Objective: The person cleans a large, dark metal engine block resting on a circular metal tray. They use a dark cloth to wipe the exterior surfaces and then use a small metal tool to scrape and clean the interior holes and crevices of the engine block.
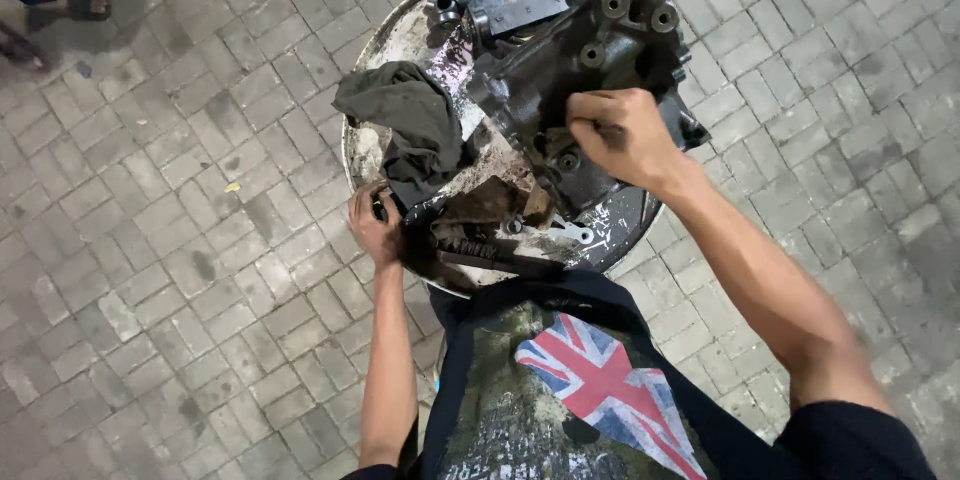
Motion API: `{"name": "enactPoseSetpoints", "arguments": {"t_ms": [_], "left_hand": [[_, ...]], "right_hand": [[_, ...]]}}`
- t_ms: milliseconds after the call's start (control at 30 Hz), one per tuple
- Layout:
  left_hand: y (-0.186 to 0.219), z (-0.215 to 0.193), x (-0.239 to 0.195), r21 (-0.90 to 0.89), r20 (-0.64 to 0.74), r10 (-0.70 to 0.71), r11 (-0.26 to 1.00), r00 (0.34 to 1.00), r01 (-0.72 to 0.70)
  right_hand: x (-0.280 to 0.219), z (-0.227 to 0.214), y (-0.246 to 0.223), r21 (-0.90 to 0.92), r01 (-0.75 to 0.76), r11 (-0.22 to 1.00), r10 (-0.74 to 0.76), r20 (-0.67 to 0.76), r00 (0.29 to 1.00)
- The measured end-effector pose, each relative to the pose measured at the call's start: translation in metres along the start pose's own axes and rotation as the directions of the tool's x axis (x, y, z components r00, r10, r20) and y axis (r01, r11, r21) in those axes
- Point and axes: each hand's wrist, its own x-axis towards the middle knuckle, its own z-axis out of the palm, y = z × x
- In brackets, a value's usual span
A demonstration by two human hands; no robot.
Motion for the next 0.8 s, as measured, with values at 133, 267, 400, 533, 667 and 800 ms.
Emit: {"name": "enactPoseSetpoints", "arguments": {"t_ms": [133, 267, 400, 533, 667, 800], "left_hand": [[0.005, -0.002, 0.003, -0.037, 0.006, 0.012, 0.999, 1.000, -0.011], [0.007, 0.000, 0.003, -0.037, -0.003, -0.002, 0.999, 1.000, 0.002], [0.021, -0.008, 0.008, -0.074, -0.010, -0.096, 0.993, 0.995, 0.095], [0.064, -0.014, 0.022, -0.142, -0.020, -0.129, 0.982, 0.991, 0.125], [0.160, -0.030, 0.044, -0.347, 0.121, -0.005, 0.937, 0.993, 0.047], [0.197, -0.024, 0.043, -0.540, 0.256, 0.134, 0.841, 0.957, 0.027]], "right_hand": [[-0.001, -0.016, -0.017, 0.017, -0.012, 1.000, 0.013, -0.075, 0.997], [-0.005, -0.025, -0.038, 0.147, -0.106, 0.983, 0.131, -0.165, 0.978], [-0.009, -0.024, -0.039, 0.476, -0.219, 0.852, 0.373, -0.259, 0.891], [-0.031, 0.007, -0.047, 0.670, -0.302, 0.678, 0.627, -0.314, 0.712], [-0.044, 0.047, -0.068, 0.805, -0.216, 0.552, 0.688, -0.293, 0.664], [-0.047, 0.071, -0.074, 0.824, -0.170, 0.540, 0.669, -0.298, 0.680]]}}
